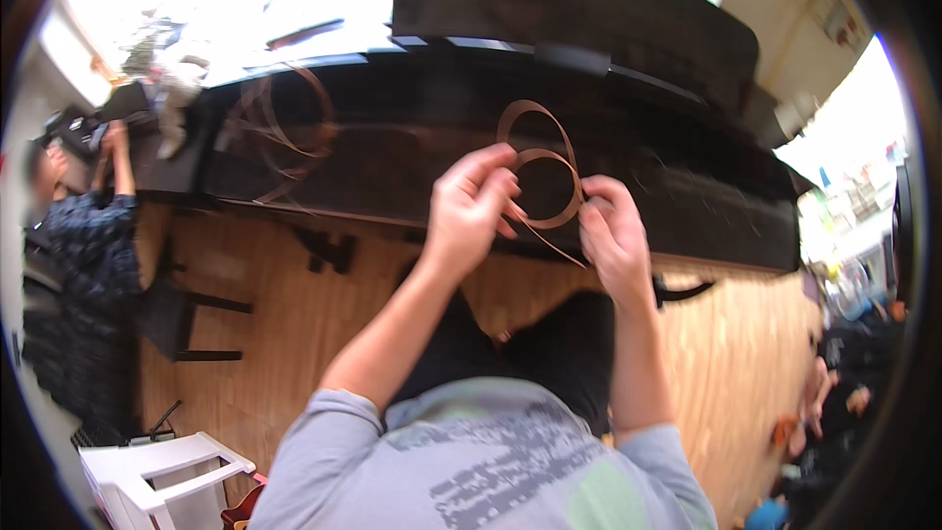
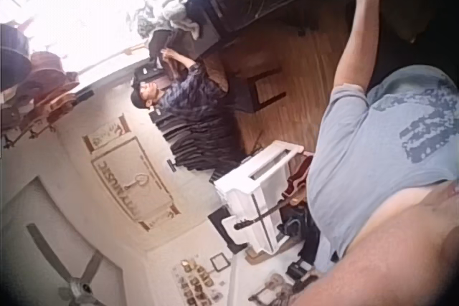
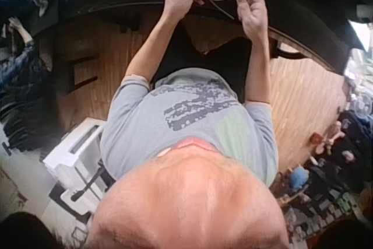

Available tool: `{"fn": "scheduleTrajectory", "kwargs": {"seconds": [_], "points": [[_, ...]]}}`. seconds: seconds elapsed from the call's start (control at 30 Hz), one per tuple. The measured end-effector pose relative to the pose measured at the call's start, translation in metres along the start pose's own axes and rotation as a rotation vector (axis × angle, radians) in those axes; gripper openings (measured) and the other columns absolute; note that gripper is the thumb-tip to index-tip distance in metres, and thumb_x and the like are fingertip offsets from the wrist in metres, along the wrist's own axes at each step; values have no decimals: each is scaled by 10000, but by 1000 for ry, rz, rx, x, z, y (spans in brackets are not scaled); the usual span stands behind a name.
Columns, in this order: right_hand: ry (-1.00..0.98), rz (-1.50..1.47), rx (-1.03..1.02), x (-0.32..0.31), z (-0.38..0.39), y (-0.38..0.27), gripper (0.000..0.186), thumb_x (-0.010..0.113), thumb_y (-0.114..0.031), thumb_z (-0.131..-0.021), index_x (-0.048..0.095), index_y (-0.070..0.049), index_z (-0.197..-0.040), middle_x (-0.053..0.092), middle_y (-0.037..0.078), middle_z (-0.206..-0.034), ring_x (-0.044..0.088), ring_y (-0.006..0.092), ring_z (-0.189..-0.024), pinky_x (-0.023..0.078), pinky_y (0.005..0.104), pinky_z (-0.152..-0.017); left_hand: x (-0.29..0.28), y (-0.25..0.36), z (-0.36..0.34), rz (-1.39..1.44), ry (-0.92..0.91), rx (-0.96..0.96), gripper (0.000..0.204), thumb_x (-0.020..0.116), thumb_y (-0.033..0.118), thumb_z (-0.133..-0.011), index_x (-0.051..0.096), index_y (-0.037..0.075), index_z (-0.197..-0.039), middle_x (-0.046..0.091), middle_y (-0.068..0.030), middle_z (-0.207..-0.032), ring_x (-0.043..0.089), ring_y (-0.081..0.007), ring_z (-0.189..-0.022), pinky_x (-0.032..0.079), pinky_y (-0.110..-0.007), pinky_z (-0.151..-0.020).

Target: The person shapes thin copper wire into circular loops by hand, repeatedly bending and twisting the ends to form closed rings. The person places finished loops on the piano lid and continues with additional wire segments.

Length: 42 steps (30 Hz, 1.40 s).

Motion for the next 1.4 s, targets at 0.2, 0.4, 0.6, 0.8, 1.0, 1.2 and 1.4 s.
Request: {"fn": "scheduleTrajectory", "kwargs": {"seconds": [0.2, 0.4, 0.6, 0.8, 1.0, 1.2, 1.4], "points": [[37, -82, 92, -13, 4, -6, 125, 490, -106, -996, 581, -21, -984, 395, -65, -577, 319, 5, -447, 253, 183, -408, -11, -6, -8, -98, 25, 65, 323, 539, 87, -964, 557, -32, -1263, 605, -43, -838, 589, -60, -593, 466, -171, -443], [44, -581, 134, -10, 0, -19, 172, 411, -163, -1009, 501, -57, -909, 422, -2, -521, 402, 105, -392, 352, 236, -380, -22, -3, -8, -198, 97, 132, 237, 523, 84, -964, 613, -13, -1161, 581, -11, -780, 541, -28, -559, 420, -177, -447], [23, -673, 64, -12, 1, -23, 139, 561, -158, -950, 483, -72, -873, 416, -22, -735, 415, 85, -695, 356, 246, -597, -11, 6, -7, -407, 133, 340, 165, 503, 48, -957, 635, -11, -1035, 521, 43, -675, 443, -9, -528, 384, -184, -492], [-21, -609, -20, -9, -7, -28, 113, 530, -157, -988, 566, -52, -1011, 327, -46, -605, 331, 70, -524, 311, 234, -508, -7, 7, -1, -493, 132, 414, 162, 510, 9, -937, 647, -11, -1022, 479, 62, -666, 396, 8, -556, 314, -180, -484], [72, -578, -83, -11, -9, -34, 122, 517, -156, -992, 566, -45, -986, 359, -37, -601, 357, 68, -512, 333, 231, -494, 1, 16, 5, -567, 130, 457, 159, 563, 25, -892, 668, -12, -1006, 530, 12, -668, 439, -39, -553, 380, -209, -515], [126, -378, -136, -11, -5, -32, 109, 515, -128, -970, 558, -34, -936, 405, -35, -602, 383, 58, -529, 345, 219, -507, 1, 14, 4, -542, 118, 450, 166, 562, 17, -896, 668, -23, -1018, 542, 23, -682, 442, -22, -569, 378, -191, -518], [84, -376, -166, -8, -4, -40, 96, 516, -117, -968, 560, -38, -934, 397, -34, -606, 380, 56, -527, 345, 215, -508, -1, 11, 3, -540, 128, 429, 165, 574, 29, -886, 670, -18, -1011, 544, 6, -669, 452, -37, -551, 391, -206, -517]]}}
Point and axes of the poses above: each hand's wrist, its own z-axis away from the middle knuckle, its own x-axis out of the palm, y = z × x, the point moved 4 cm from there along -z, towards the middle knuckle
